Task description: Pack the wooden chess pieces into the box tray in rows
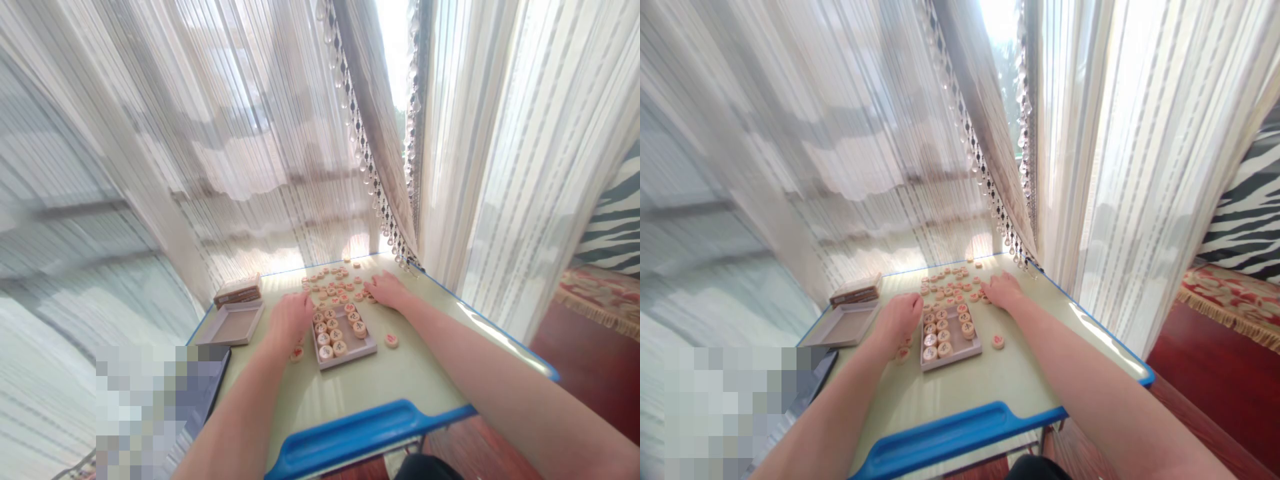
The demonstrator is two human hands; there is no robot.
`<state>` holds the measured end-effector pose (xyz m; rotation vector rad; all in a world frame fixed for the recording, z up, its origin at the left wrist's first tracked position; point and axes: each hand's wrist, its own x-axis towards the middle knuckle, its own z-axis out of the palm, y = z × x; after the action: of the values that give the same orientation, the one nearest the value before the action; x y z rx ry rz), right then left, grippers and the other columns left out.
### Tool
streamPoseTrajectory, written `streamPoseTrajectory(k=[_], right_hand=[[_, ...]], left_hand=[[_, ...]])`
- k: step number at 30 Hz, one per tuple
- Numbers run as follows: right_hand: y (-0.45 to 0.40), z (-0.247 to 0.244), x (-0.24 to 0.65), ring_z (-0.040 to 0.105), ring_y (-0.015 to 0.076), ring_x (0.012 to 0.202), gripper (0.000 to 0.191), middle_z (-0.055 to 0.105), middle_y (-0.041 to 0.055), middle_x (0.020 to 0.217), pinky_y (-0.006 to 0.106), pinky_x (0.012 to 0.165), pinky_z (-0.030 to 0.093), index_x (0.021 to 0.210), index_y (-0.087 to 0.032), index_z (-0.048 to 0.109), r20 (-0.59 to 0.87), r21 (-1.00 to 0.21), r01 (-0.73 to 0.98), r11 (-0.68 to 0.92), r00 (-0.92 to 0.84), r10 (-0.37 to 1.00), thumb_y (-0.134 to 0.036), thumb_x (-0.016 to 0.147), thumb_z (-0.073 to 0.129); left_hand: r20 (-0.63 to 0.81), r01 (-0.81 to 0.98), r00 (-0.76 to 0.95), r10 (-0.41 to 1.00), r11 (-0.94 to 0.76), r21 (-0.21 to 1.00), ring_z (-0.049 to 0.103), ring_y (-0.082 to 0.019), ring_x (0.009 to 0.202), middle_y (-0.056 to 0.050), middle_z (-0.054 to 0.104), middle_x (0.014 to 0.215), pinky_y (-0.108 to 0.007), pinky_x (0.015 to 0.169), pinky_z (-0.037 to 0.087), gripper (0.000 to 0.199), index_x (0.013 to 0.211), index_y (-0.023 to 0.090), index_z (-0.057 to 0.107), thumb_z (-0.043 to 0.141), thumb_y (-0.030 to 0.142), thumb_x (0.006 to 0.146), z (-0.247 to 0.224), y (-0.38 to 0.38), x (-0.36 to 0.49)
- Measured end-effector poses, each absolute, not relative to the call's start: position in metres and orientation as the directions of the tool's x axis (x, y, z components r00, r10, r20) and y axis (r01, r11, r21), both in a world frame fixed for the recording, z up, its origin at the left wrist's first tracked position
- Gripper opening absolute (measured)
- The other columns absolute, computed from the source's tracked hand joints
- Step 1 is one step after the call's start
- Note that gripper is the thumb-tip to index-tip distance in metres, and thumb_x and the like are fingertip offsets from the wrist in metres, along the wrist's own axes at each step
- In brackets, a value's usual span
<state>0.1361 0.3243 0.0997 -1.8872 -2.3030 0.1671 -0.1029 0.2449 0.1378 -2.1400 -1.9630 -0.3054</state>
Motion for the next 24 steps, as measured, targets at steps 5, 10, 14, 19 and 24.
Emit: streamPoseTrajectory(k=[5, 10, 14, 19, 24], right_hand=[[0.3278, 0.0944, 0.1350, 0.040, 0.0275, 0.115, 0.056, 0.047, 0.0151, 0.124, 0.039, 0.093, 0.027, 0.121, -0.017, 0.048, 0.087, -0.206, 0.969, 0.136, -0.121, 0.989, -0.052, 0.085, 0.023], [0.3277, 0.0941, 0.1351, 0.040, 0.0276, 0.115, 0.056, 0.048, 0.0152, 0.122, 0.040, 0.093, 0.027, 0.120, -0.017, 0.048, 0.080, -0.190, 0.970, 0.149, -0.136, 0.988, -0.054, 0.084, 0.025], [0.3300, 0.0924, 0.1369, 0.037, 0.0283, 0.119, 0.059, 0.044, 0.0155, 0.128, 0.040, 0.094, 0.026, 0.123, -0.017, 0.047, 0.080, -0.197, 0.969, 0.148, -0.134, 0.988, -0.055, 0.083, 0.025], [0.3298, 0.0925, 0.1372, 0.036, 0.0290, 0.120, 0.060, 0.042, 0.0156, 0.131, 0.040, 0.095, 0.025, 0.124, -0.017, 0.046, 0.073, -0.210, 0.968, 0.136, -0.123, 0.990, -0.055, 0.082, 0.026], [0.3274, 0.0944, 0.1355, 0.035, 0.0292, 0.121, 0.060, 0.042, 0.0155, 0.131, 0.041, 0.095, 0.026, 0.124, -0.018, 0.047, 0.064, -0.216, 0.969, 0.121, -0.110, 0.992, -0.056, 0.082, 0.025]], left_hand=[[0.303, 0.996, 0.052, 0.952, -0.028, -0.083, 0.056, -0.024, 0.089, -0.013, 0.060, 0.091, -0.033, 0.074, 0.042, 0.034, 0.087, 0.013, 0.061, 0.028, 0.023, 0.084, 0.1340, 0.2501, -0.1111], [0.202, 0.998, 0.049, 0.978, -0.041, -0.048, 0.057, -0.023, 0.087, -0.013, 0.060, 0.092, -0.033, 0.073, 0.043, 0.037, 0.085, 0.014, 0.061, 0.026, 0.026, 0.086, 0.1301, 0.2514, -0.1113], [0.212, 0.997, 0.076, 0.974, -0.070, -0.037, 0.057, -0.023, 0.086, -0.013, 0.061, 0.092, -0.034, 0.072, 0.043, 0.038, 0.084, 0.015, 0.061, 0.025, 0.028, 0.085, 0.1299, 0.2508, -0.1091], [0.203, 0.997, 0.069, 0.977, -0.063, -0.035, 0.057, -0.022, 0.086, -0.012, 0.062, 0.093, -0.033, 0.074, 0.043, 0.038, 0.084, 0.016, 0.062, 0.026, 0.029, 0.085, 0.1294, 0.2508, -0.1092], [0.198, 0.998, 0.061, 0.978, -0.054, -0.041, 0.057, -0.021, 0.087, -0.010, 0.062, 0.095, -0.032, 0.075, 0.043, 0.038, 0.085, 0.016, 0.062, 0.026, 0.029, 0.085, 0.1283, 0.2512, -0.1092]])
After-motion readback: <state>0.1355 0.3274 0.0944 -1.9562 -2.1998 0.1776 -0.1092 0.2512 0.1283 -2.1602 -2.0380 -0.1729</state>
